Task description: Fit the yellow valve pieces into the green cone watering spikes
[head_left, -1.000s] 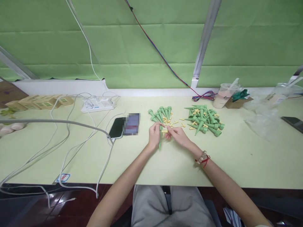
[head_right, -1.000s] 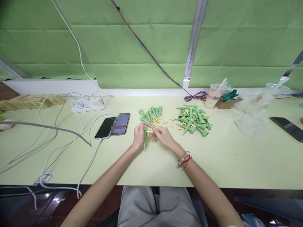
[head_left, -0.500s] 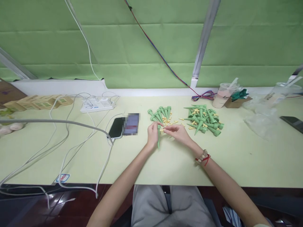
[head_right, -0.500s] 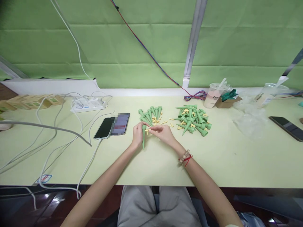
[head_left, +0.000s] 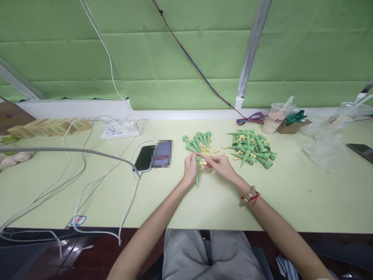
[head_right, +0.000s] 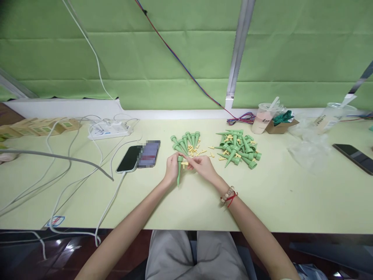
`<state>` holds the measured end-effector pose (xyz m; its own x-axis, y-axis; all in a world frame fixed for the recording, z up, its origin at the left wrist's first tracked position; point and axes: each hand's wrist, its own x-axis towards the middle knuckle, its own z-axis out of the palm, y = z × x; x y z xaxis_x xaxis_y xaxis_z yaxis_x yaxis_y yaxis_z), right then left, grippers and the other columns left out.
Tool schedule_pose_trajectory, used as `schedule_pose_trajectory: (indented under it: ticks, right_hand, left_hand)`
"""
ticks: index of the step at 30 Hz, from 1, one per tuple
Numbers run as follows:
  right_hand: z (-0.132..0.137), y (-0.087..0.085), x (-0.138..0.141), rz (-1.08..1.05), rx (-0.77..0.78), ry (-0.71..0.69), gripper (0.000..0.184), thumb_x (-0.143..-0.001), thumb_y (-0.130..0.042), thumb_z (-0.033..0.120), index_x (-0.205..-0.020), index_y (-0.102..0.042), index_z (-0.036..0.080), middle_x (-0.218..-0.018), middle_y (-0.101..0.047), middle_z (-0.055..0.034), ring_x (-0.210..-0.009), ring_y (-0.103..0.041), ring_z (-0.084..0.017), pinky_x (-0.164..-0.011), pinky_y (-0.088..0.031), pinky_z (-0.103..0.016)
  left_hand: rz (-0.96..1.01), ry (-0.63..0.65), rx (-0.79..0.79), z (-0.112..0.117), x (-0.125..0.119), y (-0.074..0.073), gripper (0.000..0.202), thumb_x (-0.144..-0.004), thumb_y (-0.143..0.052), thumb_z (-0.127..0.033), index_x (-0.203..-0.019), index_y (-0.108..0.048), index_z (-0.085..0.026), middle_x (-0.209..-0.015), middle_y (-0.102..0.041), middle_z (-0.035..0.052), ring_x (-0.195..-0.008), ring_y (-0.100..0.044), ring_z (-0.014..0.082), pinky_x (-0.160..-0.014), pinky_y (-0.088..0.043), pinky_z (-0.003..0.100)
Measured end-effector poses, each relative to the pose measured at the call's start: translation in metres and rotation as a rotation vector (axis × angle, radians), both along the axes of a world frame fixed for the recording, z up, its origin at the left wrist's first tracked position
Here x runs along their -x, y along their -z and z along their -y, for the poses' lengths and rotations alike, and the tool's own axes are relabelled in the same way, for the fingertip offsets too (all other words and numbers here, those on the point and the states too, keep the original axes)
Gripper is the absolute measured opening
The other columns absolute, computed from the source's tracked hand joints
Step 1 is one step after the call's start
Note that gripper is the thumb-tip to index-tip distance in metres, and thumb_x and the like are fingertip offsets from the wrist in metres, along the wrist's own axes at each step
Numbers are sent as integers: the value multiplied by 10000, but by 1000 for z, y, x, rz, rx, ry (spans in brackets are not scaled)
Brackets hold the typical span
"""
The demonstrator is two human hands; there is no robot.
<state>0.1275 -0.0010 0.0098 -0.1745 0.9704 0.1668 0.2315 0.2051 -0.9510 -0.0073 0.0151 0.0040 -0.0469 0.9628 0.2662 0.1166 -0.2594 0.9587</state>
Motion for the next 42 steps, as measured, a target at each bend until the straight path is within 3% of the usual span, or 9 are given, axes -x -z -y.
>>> schedule_pose_trajectory:
  ticks: [2, 6, 10, 15, 21, 30, 36, 39, 42]
  right_hand:
    - [0, 0, 0, 12, -28, 17, 390, -790, -513, 450, -678, -674, 113, -665, -659, -72, -614, -602, -153, -614, -467, -266]
    - [0, 0, 2, 4, -69, 29, 269, -687, -649, 354, -827, -684, 127, -802, -681, -73, -713, -620, -166, -662, -479, -264]
    - [1, 0, 2, 66, -75, 17, 242, -731, -601, 365, -742, -679, 136, -722, -670, -62, -639, -596, -150, -585, -457, -248]
    - [3, 0, 1, 90, -65, -33, 377, -822, -478, 436, -638, -603, 133, -594, -596, -33, -549, -538, -116, -522, -402, -225]
    - [3, 2, 0, 88, -126, -114, 283, -836, -476, 422, -801, -565, 155, -670, -559, -3, -565, -506, -99, -545, -392, -218]
    - [7, 2, 7, 45, -23, -156, 447, -900, -302, 459, -579, -405, 165, -527, -472, 6, -540, -470, -106, -591, -372, -230]
    - [11, -1, 3, 430, -309, -28, 255, -898, -368, 390, -812, -497, 187, -693, -548, -10, -605, -464, -129, -591, -308, -249]
    - [11, 0, 3, 424, -332, -43, 273, -910, -338, 346, -731, -464, 183, -707, -526, -16, -627, -448, -128, -598, -305, -247]
    - [9, 2, 6, 256, -230, -97, 336, -910, -329, 367, -650, -418, 174, -622, -479, -1, -588, -427, -118, -585, -313, -244]
  left_hand:
    - [27, 4, 35, 0, -1, 1, 292, -772, -339, -260, -626, -567, -149, -717, -602, 44, -728, -540, 147, -700, -401, 250]
    - [25, -33, 65, -1, 0, 0, 311, -781, -326, -260, -661, -591, -152, -729, -604, 41, -746, -539, 151, -693, -397, 251]
    - [-6, -32, 19, 1, 0, 0, 297, -778, -329, -236, -664, -591, -152, -779, -617, 42, -759, -535, 141, -715, -391, 247]
    - [6, -33, -9, -1, -1, 2, 273, -783, -355, -238, -640, -570, -150, -715, -604, 40, -716, -537, 136, -700, -401, 244]
    - [18, -26, 56, -2, 1, 0, 286, -781, -354, -245, -662, -597, -153, -697, -597, 36, -732, -547, 143, -697, -406, 244]
    - [-24, -8, -17, 2, 0, -3, 284, -788, -339, -225, -667, -585, -150, -704, -592, 33, -706, -533, 132, -702, -401, 238]
    - [16, -23, 82, 0, -1, -3, 297, -802, -363, -284, -664, -590, -151, -604, -552, 23, -665, -538, 139, -643, -409, 238]
    - [-14, -29, 3, 1, -1, -2, 297, -808, -346, -245, -664, -586, -146, -652, -570, 26, -679, -530, 125, -657, -400, 227]
    - [-102, -42, -125, 4, 1, -1, 311, -831, -330, -243, -694, -590, -142, -651, -561, 20, -602, -480, 107, -601, -372, 214]
